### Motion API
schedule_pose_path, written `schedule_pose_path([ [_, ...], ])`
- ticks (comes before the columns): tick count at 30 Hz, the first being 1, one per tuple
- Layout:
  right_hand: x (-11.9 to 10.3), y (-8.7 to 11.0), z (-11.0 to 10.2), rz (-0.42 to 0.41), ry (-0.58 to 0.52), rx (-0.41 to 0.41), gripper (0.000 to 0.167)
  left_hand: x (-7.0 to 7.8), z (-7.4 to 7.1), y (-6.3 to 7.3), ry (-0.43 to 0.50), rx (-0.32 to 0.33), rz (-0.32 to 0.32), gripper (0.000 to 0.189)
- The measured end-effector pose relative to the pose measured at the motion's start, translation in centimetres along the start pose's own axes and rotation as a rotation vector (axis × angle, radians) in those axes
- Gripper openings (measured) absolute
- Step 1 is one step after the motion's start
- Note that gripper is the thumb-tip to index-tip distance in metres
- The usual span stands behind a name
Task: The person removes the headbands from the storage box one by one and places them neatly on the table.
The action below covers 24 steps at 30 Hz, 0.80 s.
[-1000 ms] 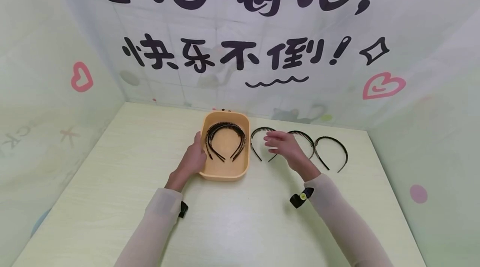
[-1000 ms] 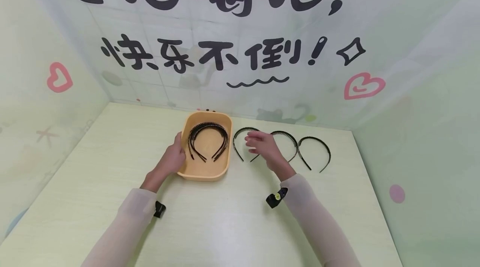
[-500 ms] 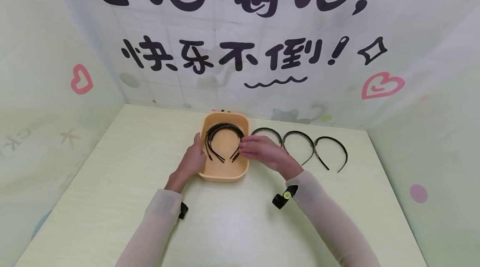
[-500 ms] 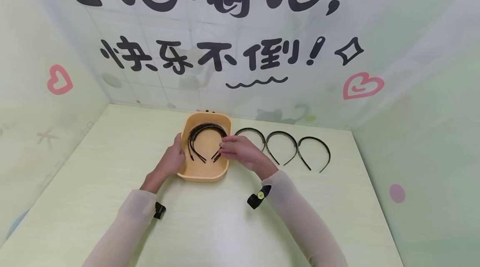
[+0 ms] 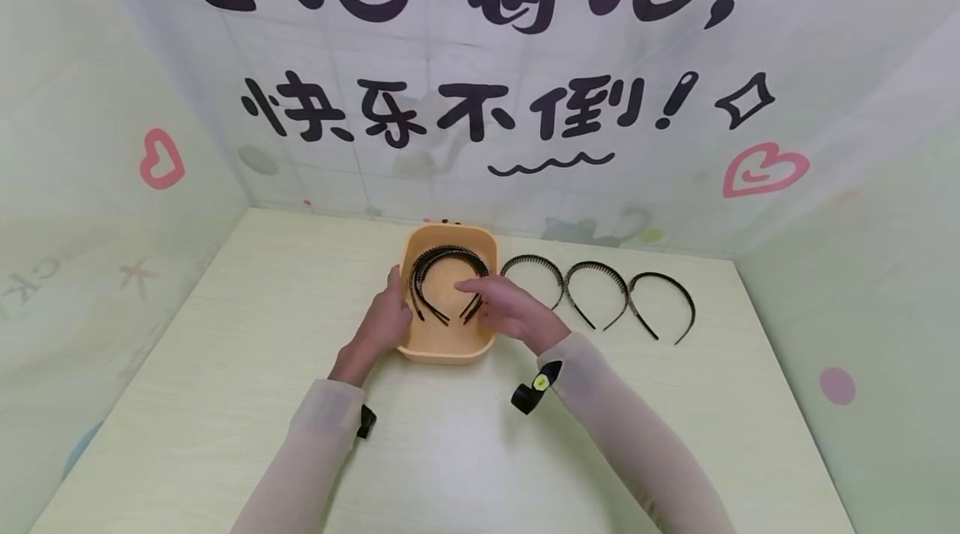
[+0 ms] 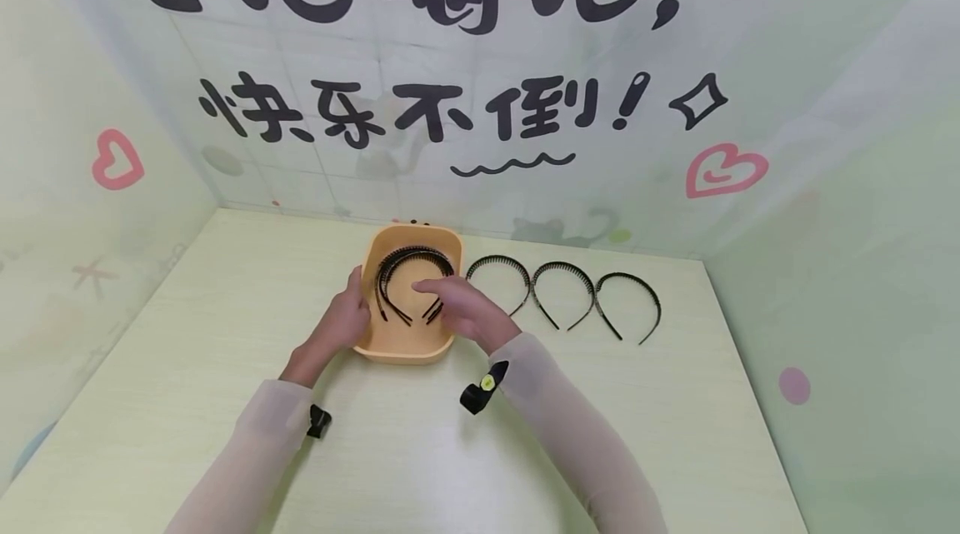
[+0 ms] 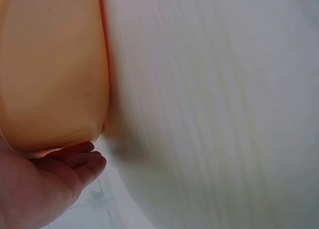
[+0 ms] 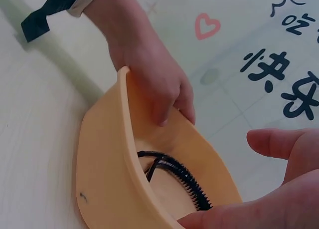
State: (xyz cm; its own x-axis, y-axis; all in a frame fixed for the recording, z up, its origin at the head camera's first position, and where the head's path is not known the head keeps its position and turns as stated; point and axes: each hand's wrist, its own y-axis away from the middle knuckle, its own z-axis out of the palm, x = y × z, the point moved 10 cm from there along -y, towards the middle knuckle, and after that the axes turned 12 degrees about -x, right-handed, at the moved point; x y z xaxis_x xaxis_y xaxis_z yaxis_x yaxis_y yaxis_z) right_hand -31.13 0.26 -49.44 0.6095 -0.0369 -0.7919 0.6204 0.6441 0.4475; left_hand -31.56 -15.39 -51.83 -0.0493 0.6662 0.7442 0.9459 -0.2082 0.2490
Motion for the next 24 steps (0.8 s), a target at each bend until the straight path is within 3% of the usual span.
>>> schedule_pose_path([
  [3, 0.1, -0.6, -0.3, 0.003, 0.015, 0.039, 0.08, -0.1, 0.1, 0.0, 0.014, -0.006, -0.005, 0.072],
  [6, -0.1, -0.5, -0.7, 0.001, 0.064, 0.097, 0.088, -0.2, 0.2, 0.0, 0.039, -0.013, -0.013, 0.073],
  [13, -1.0, 0.3, -0.7, 0.0, 0.377, 0.162, 0.077, 0.1, 0.1, 0.1, 0.039, -0.009, -0.006, 0.073],
  [16, -1.3, 0.6, -0.7, -0.02, 0.455, 0.181, 0.077, 0.0, 0.1, 0.1, 0.04, -0.01, -0.012, 0.072],
  [20, -1.7, 0.7, -0.7, -0.067, 0.461, 0.187, 0.075, -0.2, 0.1, 0.0, 0.035, -0.005, -0.012, 0.072],
  [24, -2.0, 0.5, -0.4, -0.114, 0.417, 0.156, 0.05, -0.1, 0.0, 0.0, 0.025, 0.0, -0.006, 0.072],
])
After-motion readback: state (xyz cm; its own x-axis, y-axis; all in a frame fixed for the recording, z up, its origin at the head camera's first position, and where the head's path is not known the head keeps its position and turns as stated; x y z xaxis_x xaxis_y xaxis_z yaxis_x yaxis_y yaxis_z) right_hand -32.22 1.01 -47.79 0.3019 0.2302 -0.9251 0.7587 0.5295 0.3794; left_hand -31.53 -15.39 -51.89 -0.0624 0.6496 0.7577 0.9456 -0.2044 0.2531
